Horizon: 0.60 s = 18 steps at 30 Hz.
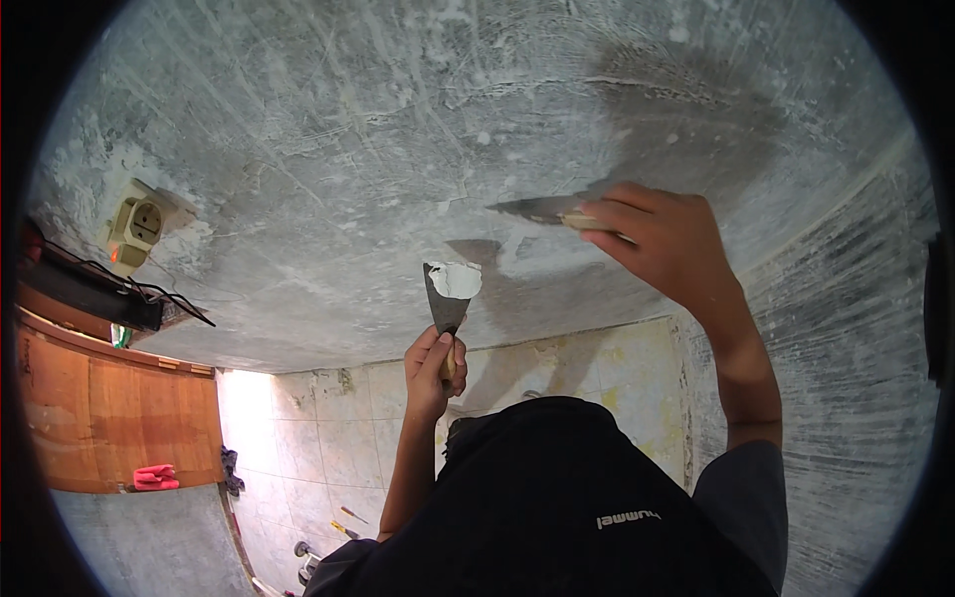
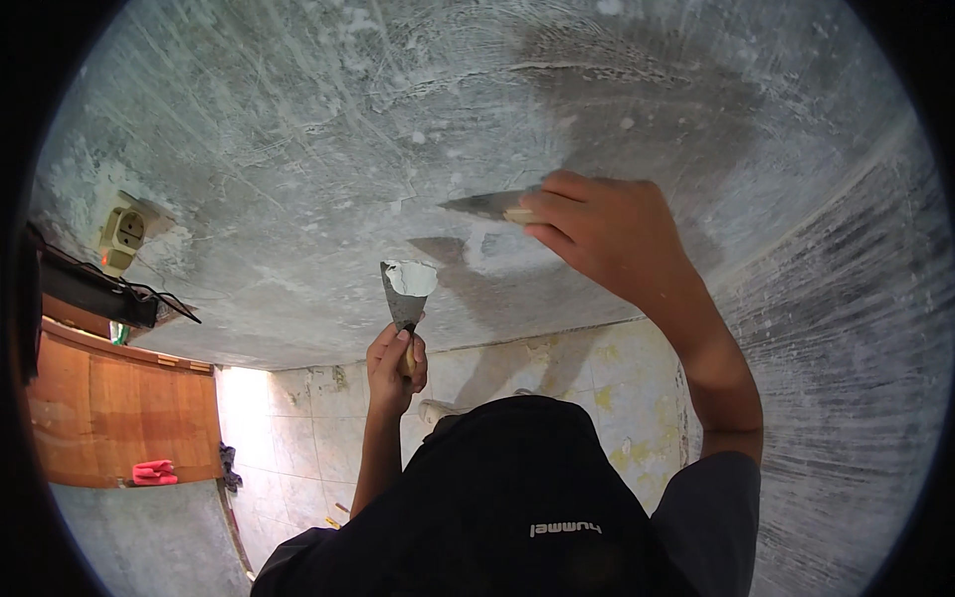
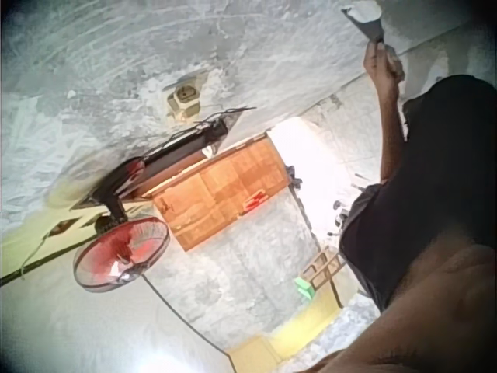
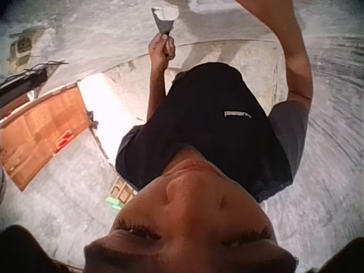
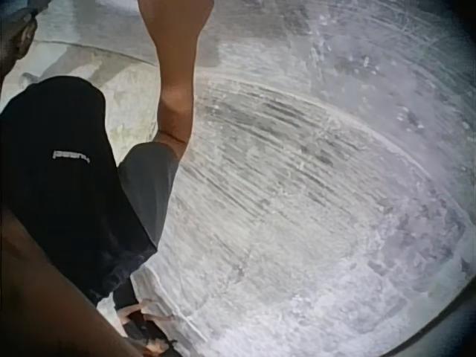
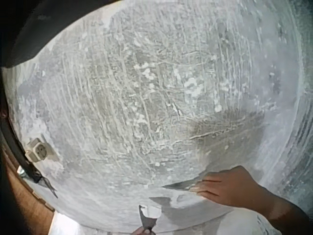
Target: The person applies putty to a wall using putty knives.
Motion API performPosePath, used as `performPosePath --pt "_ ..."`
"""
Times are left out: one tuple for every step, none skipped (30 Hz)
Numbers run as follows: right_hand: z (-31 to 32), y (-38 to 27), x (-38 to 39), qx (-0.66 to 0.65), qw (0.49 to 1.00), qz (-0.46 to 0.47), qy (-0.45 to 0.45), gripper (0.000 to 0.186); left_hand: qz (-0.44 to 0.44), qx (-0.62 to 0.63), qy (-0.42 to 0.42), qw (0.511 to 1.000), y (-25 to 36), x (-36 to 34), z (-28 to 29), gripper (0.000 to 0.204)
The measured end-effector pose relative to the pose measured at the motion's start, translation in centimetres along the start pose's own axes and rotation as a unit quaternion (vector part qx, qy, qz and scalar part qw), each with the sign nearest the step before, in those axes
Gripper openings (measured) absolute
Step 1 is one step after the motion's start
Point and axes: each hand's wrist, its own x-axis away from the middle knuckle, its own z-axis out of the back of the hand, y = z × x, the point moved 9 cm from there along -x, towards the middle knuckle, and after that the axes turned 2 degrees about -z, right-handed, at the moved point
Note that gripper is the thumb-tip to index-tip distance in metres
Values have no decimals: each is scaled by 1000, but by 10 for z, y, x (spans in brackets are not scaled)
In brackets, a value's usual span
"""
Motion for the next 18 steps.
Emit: performPosePath --pt "-4 2 -2 31 999 13 10 17 -2 -3 -11 1000 -1 -3 -1 21" --pt "-5 4 -3 63 998 26 20 17 -3 -5 -21 1000 -1 -5 -3 23" --pt "-3 9 -5 61 998 24 22 17 -2 -8 -22 1000 1 -5 -6 23" --pt "2 13 -6 58 997 29 36 17 -9 -11 -19 1000 4 -6 -9 26" --pt "9 15 -5 55 997 34 50 17 -16 -13 -16 1000 7 -6 -10 30" --pt "14 16 -3 54 997 32 50 17 -15 -15 -17 1000 7 -6 -11 30" --pt "22 19 -1 42 997 25 57 18 -21 -13 -18 1000 8 -7 -11 33" --pt "26 22 3 30 997 18 63 19 -27 -10 -19 999 9 -6 -12 35" --pt "28 22 7 30 997 18 64 19 -27 -11 -20 999 8 -7 -12 35" --pt "28 22 14 15 998 11 57 21 -33 -6 -18 999 8 -7 -11 36" --pt "26 21 20 -1 999 4 51 23 -38 -1 -16 999 9 -7 -11 36" --pt "22 19 28 0 999 4 51 23 -39 0 -17 999 9 -7 -11 36" --pt "16 26 40 -65 995 -33 72 24 -41 -2 -15 999 9 -7 -10 36" --pt "6 33 52 -131 985 -69 93 26 -43 -4 -14 999 8 -6 -10 36" --pt "-6 38 66 -178 973 -103 106 25 -44 -3 -8 999 9 -4 -10 36" --pt "-23 35 83 -182 973 -101 103 25 -51 -12 -6 999 11 -4 -12 34" --pt "-47 50 105 -262 938 -203 100 24 -58 -21 -5 998 13 -4 -14 32" --pt "-72 62 128 -336 886 -303 97 24 -59 -22 -2 998 14 -6 -16 32"
